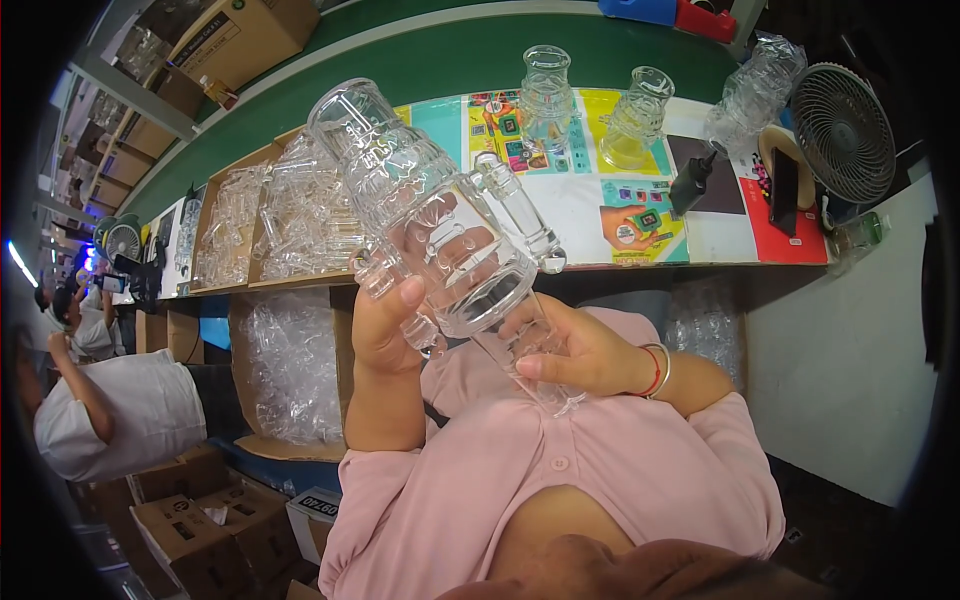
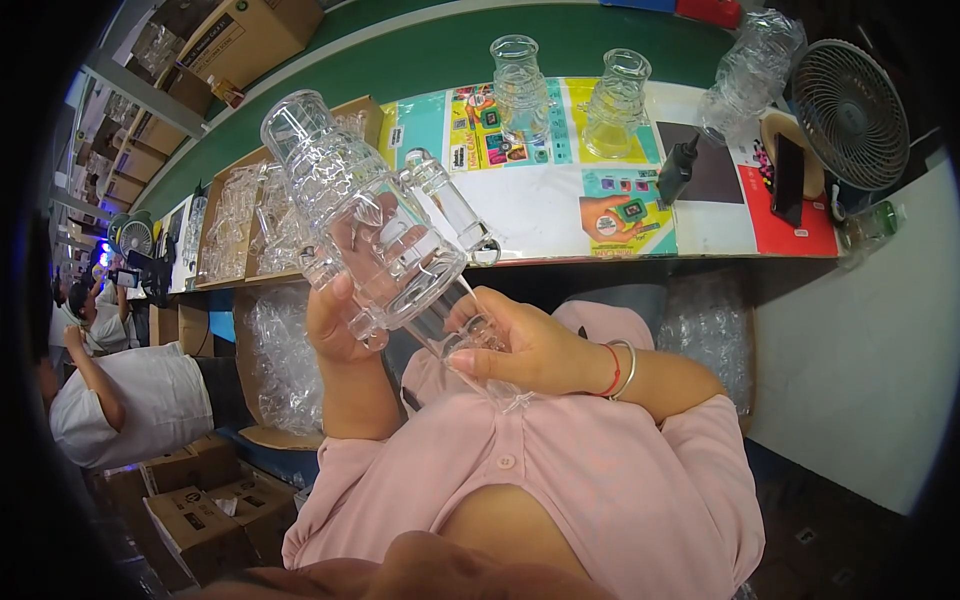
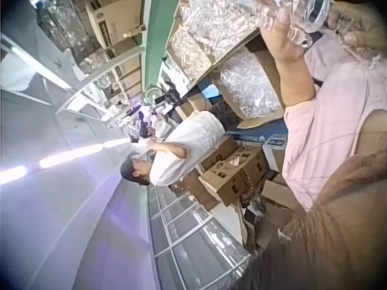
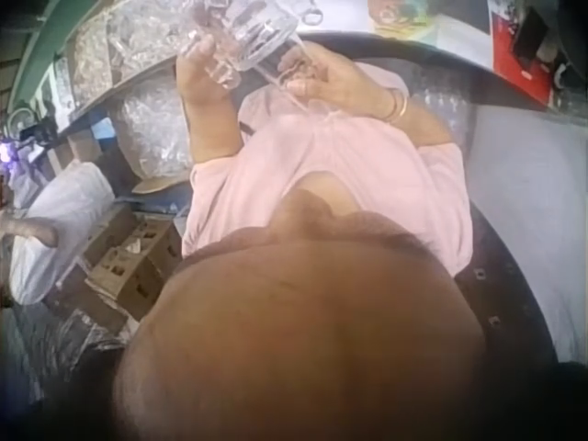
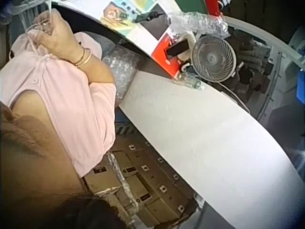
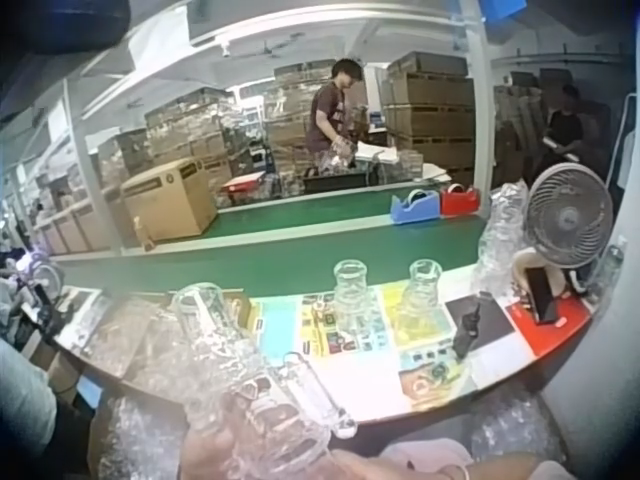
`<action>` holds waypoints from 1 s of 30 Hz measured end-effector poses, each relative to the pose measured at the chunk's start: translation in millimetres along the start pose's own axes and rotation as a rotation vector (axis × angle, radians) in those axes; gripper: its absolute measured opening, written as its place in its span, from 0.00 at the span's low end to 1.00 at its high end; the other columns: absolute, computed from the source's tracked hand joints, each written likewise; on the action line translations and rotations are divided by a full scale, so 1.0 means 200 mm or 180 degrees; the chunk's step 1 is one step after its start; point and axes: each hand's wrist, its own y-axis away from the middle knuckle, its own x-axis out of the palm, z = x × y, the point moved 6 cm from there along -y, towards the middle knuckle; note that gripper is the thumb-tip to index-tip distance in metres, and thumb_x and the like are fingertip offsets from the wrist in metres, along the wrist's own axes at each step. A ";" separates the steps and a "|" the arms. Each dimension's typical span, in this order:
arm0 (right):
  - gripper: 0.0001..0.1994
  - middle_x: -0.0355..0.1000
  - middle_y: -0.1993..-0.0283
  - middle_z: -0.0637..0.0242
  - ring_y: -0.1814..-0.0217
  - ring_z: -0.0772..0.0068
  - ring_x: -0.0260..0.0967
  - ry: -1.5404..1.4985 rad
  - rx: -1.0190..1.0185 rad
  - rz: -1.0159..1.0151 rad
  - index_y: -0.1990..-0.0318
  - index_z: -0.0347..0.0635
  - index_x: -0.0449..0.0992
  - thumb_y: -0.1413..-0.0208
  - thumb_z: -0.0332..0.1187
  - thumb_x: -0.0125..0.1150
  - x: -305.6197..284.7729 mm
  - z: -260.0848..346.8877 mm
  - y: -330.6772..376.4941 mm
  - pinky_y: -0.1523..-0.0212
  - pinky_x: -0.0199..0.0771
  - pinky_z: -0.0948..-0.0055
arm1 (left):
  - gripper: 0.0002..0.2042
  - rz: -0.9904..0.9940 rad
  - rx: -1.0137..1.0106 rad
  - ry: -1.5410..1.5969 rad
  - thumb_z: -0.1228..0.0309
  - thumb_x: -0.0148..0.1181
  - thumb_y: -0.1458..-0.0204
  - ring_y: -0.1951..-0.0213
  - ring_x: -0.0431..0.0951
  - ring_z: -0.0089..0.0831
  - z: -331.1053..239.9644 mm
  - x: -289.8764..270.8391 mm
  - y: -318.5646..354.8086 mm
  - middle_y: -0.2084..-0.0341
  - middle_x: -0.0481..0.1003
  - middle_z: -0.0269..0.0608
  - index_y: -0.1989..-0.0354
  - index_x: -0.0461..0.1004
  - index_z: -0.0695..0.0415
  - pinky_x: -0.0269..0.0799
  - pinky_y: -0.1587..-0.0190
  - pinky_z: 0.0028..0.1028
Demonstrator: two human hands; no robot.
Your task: Applying adhesive to small glass tubes and assembling them into larger glass lamp components on a factory line.
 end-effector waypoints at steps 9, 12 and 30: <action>0.19 0.68 0.68 0.69 0.68 0.85 0.62 -0.0004 -0.0184 -0.0172 0.52 0.35 0.61 0.42 0.38 0.57 0.02 -0.01 -0.01 0.66 0.64 0.81 | 0.42 0.0089 0.0032 -0.0422 0.67 0.66 0.55 0.42 0.63 0.55 0.00 -0.02 0.00 0.40 0.57 0.53 0.34 0.47 0.62 0.66 0.44 0.51; 0.18 0.68 0.69 0.70 0.69 0.85 0.62 0.0051 -0.0137 -0.0194 0.52 0.34 0.61 0.42 0.37 0.58 0.01 -0.02 -0.01 0.67 0.64 0.81 | 0.43 0.0110 0.0005 -0.0464 0.66 0.67 0.55 0.42 0.63 0.54 0.01 -0.04 0.00 0.40 0.56 0.53 0.34 0.47 0.62 0.65 0.44 0.51; 0.26 0.70 0.75 0.49 0.72 0.44 0.70 0.2460 -0.1011 0.0026 0.53 0.33 0.60 0.48 0.45 0.62 -0.01 0.03 0.02 0.70 0.69 0.57 | 0.34 0.0964 0.0867 -0.0240 0.44 0.54 0.49 0.44 0.65 0.48 -0.50 -0.10 -0.18 0.48 0.66 0.50 0.41 0.60 0.58 0.51 0.36 0.53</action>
